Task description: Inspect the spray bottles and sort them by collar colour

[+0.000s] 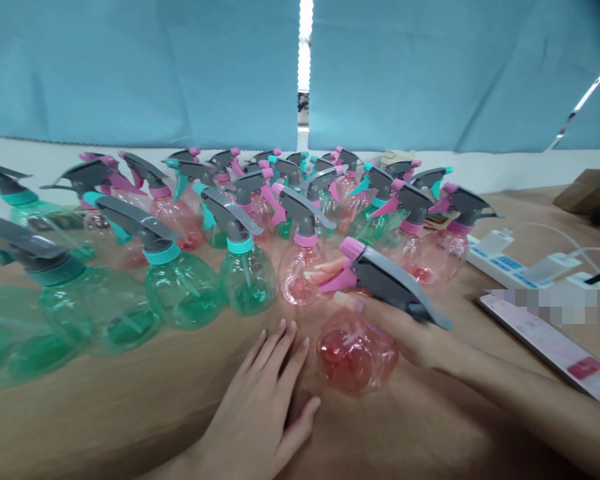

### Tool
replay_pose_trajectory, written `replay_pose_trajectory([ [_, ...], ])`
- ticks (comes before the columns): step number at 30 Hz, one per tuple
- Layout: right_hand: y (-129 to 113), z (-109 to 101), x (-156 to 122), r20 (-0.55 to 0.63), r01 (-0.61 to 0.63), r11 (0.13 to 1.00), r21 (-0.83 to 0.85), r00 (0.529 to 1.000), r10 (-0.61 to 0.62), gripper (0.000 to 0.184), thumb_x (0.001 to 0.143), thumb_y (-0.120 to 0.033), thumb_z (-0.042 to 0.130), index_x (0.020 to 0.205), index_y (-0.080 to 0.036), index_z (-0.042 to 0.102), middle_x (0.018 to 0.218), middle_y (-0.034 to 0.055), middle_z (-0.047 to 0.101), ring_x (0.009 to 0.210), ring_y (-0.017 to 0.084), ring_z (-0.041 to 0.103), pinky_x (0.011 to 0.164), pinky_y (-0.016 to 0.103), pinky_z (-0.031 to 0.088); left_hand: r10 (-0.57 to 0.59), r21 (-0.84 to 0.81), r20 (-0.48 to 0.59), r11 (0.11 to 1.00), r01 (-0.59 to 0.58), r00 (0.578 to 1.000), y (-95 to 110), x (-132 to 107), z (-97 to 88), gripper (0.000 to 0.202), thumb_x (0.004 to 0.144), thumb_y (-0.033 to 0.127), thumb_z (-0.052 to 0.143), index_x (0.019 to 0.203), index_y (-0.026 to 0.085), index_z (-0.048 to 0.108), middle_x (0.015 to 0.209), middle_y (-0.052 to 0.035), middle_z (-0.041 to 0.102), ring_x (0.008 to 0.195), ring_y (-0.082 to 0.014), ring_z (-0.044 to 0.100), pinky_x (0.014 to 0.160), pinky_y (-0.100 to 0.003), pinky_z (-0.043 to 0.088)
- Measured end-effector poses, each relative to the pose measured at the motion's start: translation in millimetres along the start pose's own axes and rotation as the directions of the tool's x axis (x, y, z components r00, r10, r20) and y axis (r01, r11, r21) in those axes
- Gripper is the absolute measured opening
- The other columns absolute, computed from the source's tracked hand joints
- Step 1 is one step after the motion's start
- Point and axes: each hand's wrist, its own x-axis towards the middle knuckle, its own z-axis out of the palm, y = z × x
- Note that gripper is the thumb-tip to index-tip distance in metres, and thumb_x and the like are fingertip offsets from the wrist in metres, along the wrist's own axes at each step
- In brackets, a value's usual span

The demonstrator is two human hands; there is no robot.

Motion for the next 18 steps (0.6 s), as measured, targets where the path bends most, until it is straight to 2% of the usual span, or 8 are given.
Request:
replay_pose_trajectory([
  [5, -0.5, -0.6, -0.3, 0.027, -0.059, 0.998, 0.035, 0.998, 0.058, 0.007, 0.087, -0.03, 0.061, 0.087, -0.024, 0.059, 0.081, 0.0001, 0.058, 0.075, 0.016, 0.057, 0.081, 0.037, 0.05, 0.004, 0.0, 0.011, 1.0, -0.004, 1.0, 0.3, 1.6, -0.7, 0.054, 0.091, 0.037, 0.053, 0.137, 0.01, 0.047, 0.144, -0.0165, 0.044, 0.132, -0.0316, 0.042, 0.105, -0.049, 0.039],
  [9, 1.2, -1.8, -2.6, 0.056, -0.076, 0.996, 0.044, 0.996, 0.073, 0.009, 0.087, -0.032, 0.061, 0.086, -0.023, 0.061, 0.079, 0.0003, 0.062, 0.073, 0.017, 0.06, 0.079, 0.038, 0.053, 0.008, -0.005, 0.017, 1.0, -0.008, 1.0, -0.1, 2.3, -1.2, 0.055, 0.091, 0.037, 0.054, 0.137, 0.009, 0.046, 0.144, -0.0171, 0.044, 0.132, -0.0323, 0.042, 0.104, -0.05, 0.039],
  [13, 3.2, -1.2, -3.8, 0.051, -0.106, 0.992, 0.07, 0.993, 0.103, 0.011, 0.088, -0.03, 0.06, 0.096, -0.023, 0.065, 0.098, 0.0023, 0.067, 0.091, 0.018, 0.063, 0.089, 0.036, 0.051, 0.001, -0.026, 0.03, 1.0, -0.001, 1.0, -0.5, 2.2, -2.2, 0.055, 0.091, 0.037, 0.054, 0.138, 0.009, 0.046, 0.145, -0.0163, 0.043, 0.133, -0.0324, 0.04, 0.106, -0.05, 0.037],
  [18, 5.7, -1.3, -4.8, 0.071, -0.09, 0.988, 0.126, 0.994, 0.081, 0.011, 0.088, -0.027, 0.061, 0.096, -0.024, 0.067, 0.096, 0.0017, 0.068, 0.097, 0.019, 0.064, 0.095, 0.039, 0.049, -0.003, -0.035, 0.052, 0.999, 0.005, 0.999, -0.2, 2.8, -4.6, 0.055, 0.091, 0.036, 0.055, 0.137, 0.008, 0.047, 0.145, -0.0169, 0.043, 0.133, -0.0329, 0.04, 0.105, -0.05, 0.038],
])
